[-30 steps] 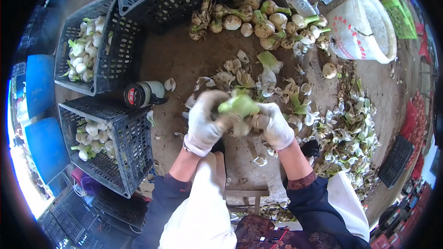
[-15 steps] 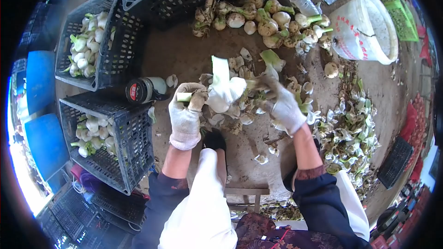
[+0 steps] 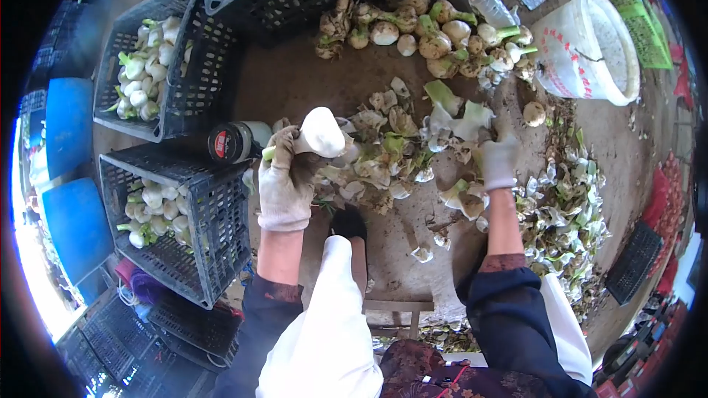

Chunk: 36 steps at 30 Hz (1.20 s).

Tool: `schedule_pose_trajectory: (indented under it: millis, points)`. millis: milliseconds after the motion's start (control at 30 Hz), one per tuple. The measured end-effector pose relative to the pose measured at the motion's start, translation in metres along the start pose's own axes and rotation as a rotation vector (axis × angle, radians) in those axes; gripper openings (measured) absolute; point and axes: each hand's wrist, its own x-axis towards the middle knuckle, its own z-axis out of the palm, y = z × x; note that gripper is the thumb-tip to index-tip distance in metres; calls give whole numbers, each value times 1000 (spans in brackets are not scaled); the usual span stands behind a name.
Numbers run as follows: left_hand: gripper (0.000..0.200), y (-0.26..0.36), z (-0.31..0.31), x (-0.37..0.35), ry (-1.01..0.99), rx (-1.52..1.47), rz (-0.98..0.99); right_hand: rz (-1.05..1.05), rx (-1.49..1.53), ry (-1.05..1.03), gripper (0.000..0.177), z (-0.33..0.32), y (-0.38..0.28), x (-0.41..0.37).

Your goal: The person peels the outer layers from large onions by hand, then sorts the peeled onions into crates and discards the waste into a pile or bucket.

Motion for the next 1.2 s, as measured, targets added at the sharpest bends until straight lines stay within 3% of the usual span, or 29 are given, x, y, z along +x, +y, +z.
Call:
schedule_pose_trajectory:
  millis: [100, 200, 233, 267, 300, 333, 400, 467, 500, 533, 567, 600, 667, 767, 800, 833, 867, 900, 933, 967, 1000, 1067, 1100, 1133, 1167, 1200]
  points:
    - [32, -3, -22, 8, -73, -291, -159, -273, 7, -253, 35, -14, -1, -16]
    - [34, 7, -8, 1, -128, -486, -278, -199, 198, -425, 34, -30, -32, -38]
    - [32, 11, 6, -3, -23, -435, -266, -268, 158, -473, 30, -33, -44, -41]
    - [30, 10, 14, -5, 79, -384, -256, -83, 475, -588, 30, -29, -59, -54]
    - [29, 4, 14, -5, 57, -346, -253, -258, 427, -643, 32, -28, -81, -65]
    - [27, -5, 13, -5, 32, -309, -250, -144, 416, -726, 33, -23, -105, -76]
    - [25, -19, 16, -7, -13, -305, -271, -275, 484, -789, 35, 2, -111, -83]
    - [25, -25, 22, -11, 42, -228, -263, -167, 654, -773, 30, 13, -113, -89]
    - [25, -25, 19, -11, 42, -226, -263, 8, 860, -806, 26, 4, -116, -90]
    - [25, -23, 12, -10, 42, -179, -214, 190, 1063, -833, 21, -9, -119, -90]
    - [25, -20, 5, -12, 45, -132, -166, 190, 1142, -776, 17, -16, -118, -90]
    - [24, -8, 6, -16, 201, 47, -124, 246, 1227, -737, 17, -23, -112, -87]
    - [21, 24, -7, -22, 289, 379, 110, 192, 1219, -699, 20, -27, -74, -64]
    - [22, 111, -19, -50, 608, 1196, 615, -141, 333, -397, 34, -48, -2, -18]
    - [25, 141, -31, -61, 769, 1197, 543, -170, 200, -169, 33, -53, 15, -6]
    - [32, 166, -45, -66, 832, 1559, 787, -55, -157, -46, 38, -59, 49, 18]
    - [41, 183, -47, -70, 842, 1836, 1006, 54, -224, 50, 42, -65, 69, 39]
    - [38, 179, -32, -69, 846, 1594, 1016, 160, -283, 141, 47, -68, 87, 62]
    - [36, 169, -11, -68, 845, 1356, 1023, 132, -535, 206, 55, -65, 122, 92]
    - [34, 153, 8, -66, 709, 1225, 843, 78, -380, 238, 55, -67, 120, 108]
    - [32, 133, 26, -63, 578, 1090, 669, 168, -373, 213, 54, -65, 113, 125]
    - [30, 82, 45, -45, 248, 1300, 505, 76, -186, 182, 54, -52, 141, 157]
    - [29, 57, 60, -42, -32, 1212, 380, 160, -159, 77, 52, -54, 127, 157]
    - [25, 29, 83, -38, -85, 1085, 149, 124, -62, 30, 52, -43, 126, 151]
    - [32, 0, 84, -30, -217, 948, -60, 29, 10, -11, 51, -34, 106, 126]
    - [50, -29, 88, -24, -385, 916, -127, -62, 87, -60, 51, -24, 82, 101]
